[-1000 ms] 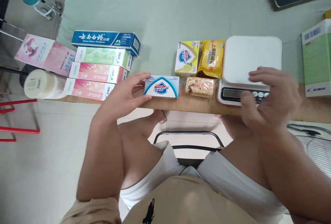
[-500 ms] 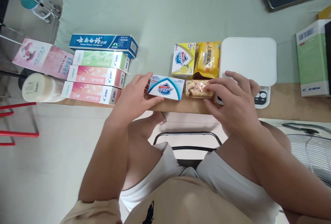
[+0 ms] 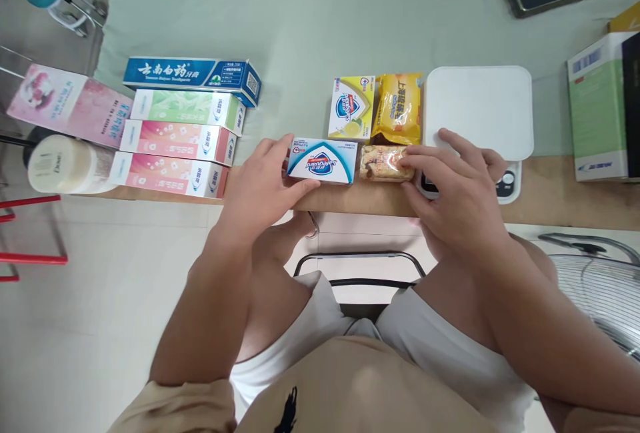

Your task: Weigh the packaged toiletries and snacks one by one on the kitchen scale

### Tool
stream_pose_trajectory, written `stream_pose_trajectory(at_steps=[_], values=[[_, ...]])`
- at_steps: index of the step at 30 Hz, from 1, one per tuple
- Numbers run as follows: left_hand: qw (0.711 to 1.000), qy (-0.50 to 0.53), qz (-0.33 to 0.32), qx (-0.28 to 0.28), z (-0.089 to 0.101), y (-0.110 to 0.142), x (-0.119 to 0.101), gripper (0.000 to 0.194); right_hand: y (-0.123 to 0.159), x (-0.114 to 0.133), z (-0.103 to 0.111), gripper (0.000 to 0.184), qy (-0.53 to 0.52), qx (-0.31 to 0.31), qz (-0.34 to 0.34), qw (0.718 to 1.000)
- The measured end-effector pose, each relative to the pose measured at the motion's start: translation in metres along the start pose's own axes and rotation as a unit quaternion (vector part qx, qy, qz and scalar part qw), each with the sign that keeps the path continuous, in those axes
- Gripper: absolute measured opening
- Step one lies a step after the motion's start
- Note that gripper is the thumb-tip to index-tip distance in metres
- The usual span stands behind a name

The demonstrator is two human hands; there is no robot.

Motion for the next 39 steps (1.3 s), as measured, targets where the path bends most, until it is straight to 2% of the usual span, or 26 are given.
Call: stream_pose_trajectory(at_steps=[8, 11, 12, 14, 15, 17, 19, 21, 24, 28, 30, 32, 33, 35, 37, 39], values=[[1.0, 0.017, 0.003, -0.006, -0.003, 0.0, -0.001, 0.076, 0.004, -0.001, -0.002, 0.027, 0.01, -0.013, 0.014, 1.0], [0.999, 0.037, 0.01, -0.008, -0.003, 0.003, 0.0, 0.085, 0.002, 0.004, 0.006, 0.027, -0.002, -0.027, 0.023, 0.999], [0.999, 0.045, 0.003, -0.029, 0.0, 0.004, -0.002, 0.087, 0.001, 0.006, 0.012, 0.027, -0.01, -0.04, 0.029, 0.999], [0.99, 0.062, -0.044, -0.117, 0.015, 0.007, -0.012, 0.078, 0.0, 0.01, 0.027, 0.026, -0.027, -0.084, 0.046, 0.995], [0.978, 0.07, -0.086, -0.177, 0.025, 0.011, -0.021, 0.067, 0.0, 0.01, 0.034, 0.026, -0.033, -0.104, 0.052, 0.993], [0.931, 0.096, -0.192, -0.294, 0.041, 0.023, -0.049, 0.043, 0.0, 0.008, 0.043, 0.025, -0.041, -0.128, 0.055, 0.989], [0.878, 0.129, -0.293, -0.355, 0.045, 0.035, -0.081, 0.028, 0.0, 0.003, 0.048, 0.024, -0.052, -0.136, 0.052, 0.988], [0.843, 0.161, -0.364, -0.362, 0.036, 0.04, -0.114, 0.021, 0.003, -0.002, 0.053, 0.023, -0.07, -0.148, 0.055, 0.985], [0.811, 0.19, -0.434, -0.343, 0.013, 0.041, -0.164, 0.018, 0.008, -0.01, 0.069, 0.021, -0.102, -0.171, 0.05, 0.979], [0.788, 0.218, -0.485, -0.311, -0.027, 0.041, -0.224, 0.016, 0.021, -0.039, 0.111, 0.023, -0.114, -0.169, -0.016, 0.979], [0.797, 0.251, -0.485, -0.257, -0.054, 0.036, -0.257, 0.014, 0.038, -0.065, 0.139, 0.023, -0.098, -0.182, -0.013, 0.978], [0.822, 0.297, -0.46, -0.159, -0.09, 0.026, -0.294, 0.013, 0.062, -0.115, 0.168, 0.025, -0.074, -0.218, -0.019, 0.973], [0.835, 0.319, -0.437, -0.101, -0.11, 0.02, -0.313, 0.015, 0.077, -0.153, 0.182, 0.026, -0.061, -0.248, -0.045, 0.966], [0.854, 0.355, -0.381, 0.008, -0.15, 0.011, -0.353, 0.027, 0.107, -0.248, 0.212, 0.03, -0.021, -0.322, -0.153, 0.934], [0.869, 0.364, -0.327, 0.077, -0.18, 0.003, -0.388, 0.044, 0.132, -0.335, 0.237, 0.027, -0.005, -0.387, -0.207, 0.899], [0.878, 0.366, -0.284, 0.12, -0.201, -0.005, -0.414, 0.057, 0.144, -0.41, 0.252, 0.029, 0.0, -0.413, -0.25, 0.876]])
Point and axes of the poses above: each hand's wrist, its own y-axis away from the middle knuckle, its own z-axis out of the back of the hand, x = y × z, the point moved 9 cm from there along -y, towards the middle knuckle, and after that the axes turned 11 degrees about -z, right-handed, at the moved point
